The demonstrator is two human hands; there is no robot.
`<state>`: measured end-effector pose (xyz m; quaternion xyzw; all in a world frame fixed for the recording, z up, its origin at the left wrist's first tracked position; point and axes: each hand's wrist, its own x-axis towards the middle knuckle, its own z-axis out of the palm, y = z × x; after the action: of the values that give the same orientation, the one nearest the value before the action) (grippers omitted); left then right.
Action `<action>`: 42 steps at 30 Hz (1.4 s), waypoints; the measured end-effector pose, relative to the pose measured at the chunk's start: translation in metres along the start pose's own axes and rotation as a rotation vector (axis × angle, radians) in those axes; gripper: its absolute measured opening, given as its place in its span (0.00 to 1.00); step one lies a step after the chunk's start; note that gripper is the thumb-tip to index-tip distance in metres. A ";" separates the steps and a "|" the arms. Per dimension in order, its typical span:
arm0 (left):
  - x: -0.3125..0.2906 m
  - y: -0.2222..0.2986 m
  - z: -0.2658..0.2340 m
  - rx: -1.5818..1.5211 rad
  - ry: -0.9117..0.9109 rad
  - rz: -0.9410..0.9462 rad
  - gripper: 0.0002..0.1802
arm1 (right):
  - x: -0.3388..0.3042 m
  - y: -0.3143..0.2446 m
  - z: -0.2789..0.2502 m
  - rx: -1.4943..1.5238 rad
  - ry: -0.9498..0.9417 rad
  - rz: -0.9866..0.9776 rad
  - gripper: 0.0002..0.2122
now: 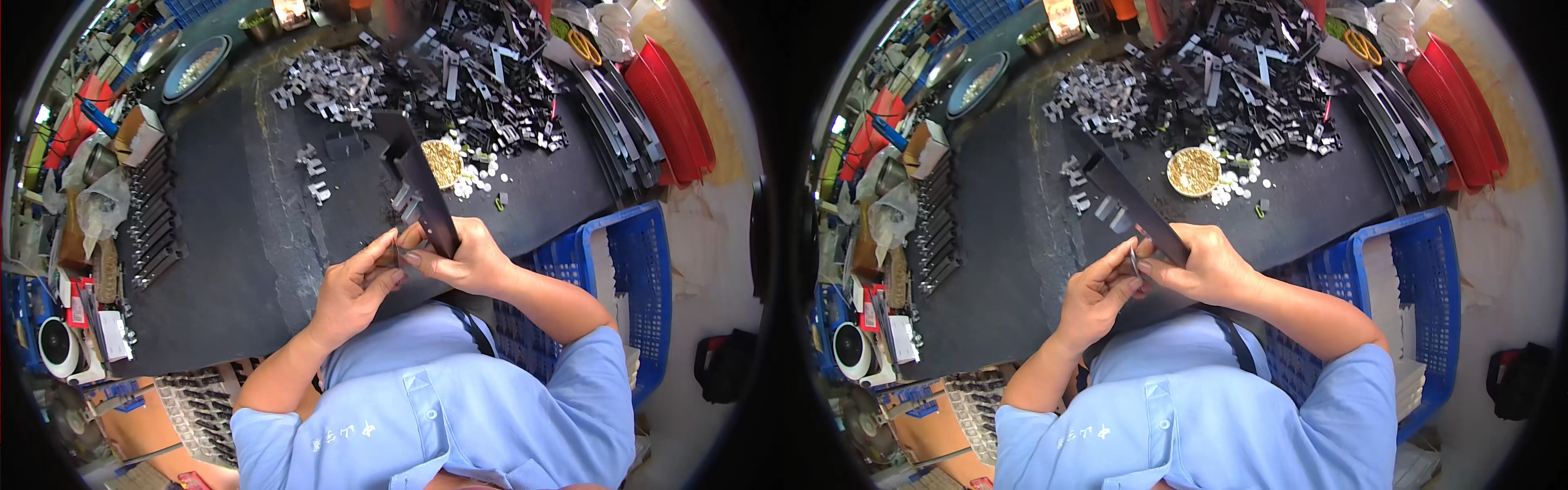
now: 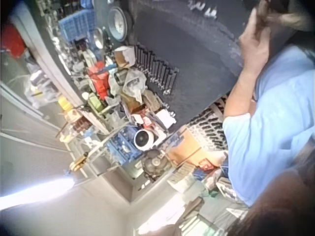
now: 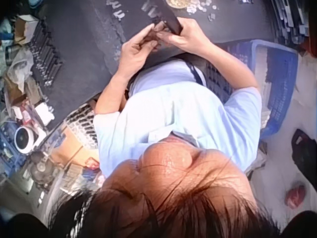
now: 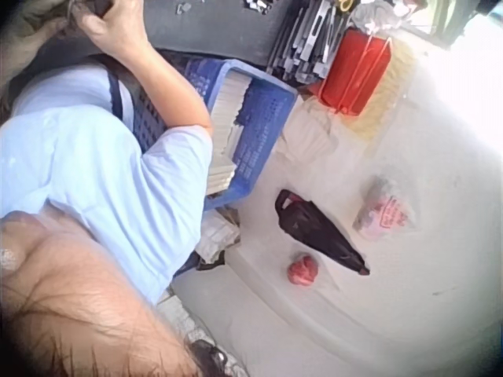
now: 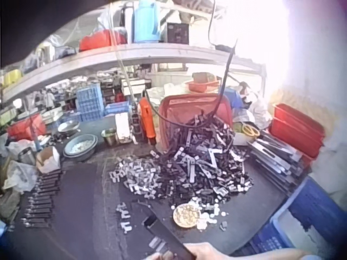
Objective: Manually assembling small plastic and metal components into a rectangular grey housing.
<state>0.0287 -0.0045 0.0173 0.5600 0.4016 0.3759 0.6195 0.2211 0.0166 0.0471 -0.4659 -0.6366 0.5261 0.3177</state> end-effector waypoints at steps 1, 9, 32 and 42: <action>0.000 -0.004 0.002 -0.009 -0.003 -0.014 0.25 | 0.000 0.003 0.002 -0.036 0.033 -0.093 0.06; 0.003 -0.009 0.008 0.274 0.147 0.253 0.25 | 0.003 0.014 0.009 -0.073 0.137 -0.201 0.06; 0.003 -0.005 0.003 0.488 0.188 0.446 0.26 | 0.002 0.028 0.018 0.258 0.051 -0.258 0.04; 0.004 -0.004 0.000 0.533 0.220 0.460 0.25 | 0.002 0.024 0.017 0.352 0.014 -0.213 0.06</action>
<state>0.0308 -0.0010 0.0133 0.7335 0.4132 0.4456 0.3043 0.2114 0.0119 0.0194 -0.3368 -0.5781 0.5895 0.4527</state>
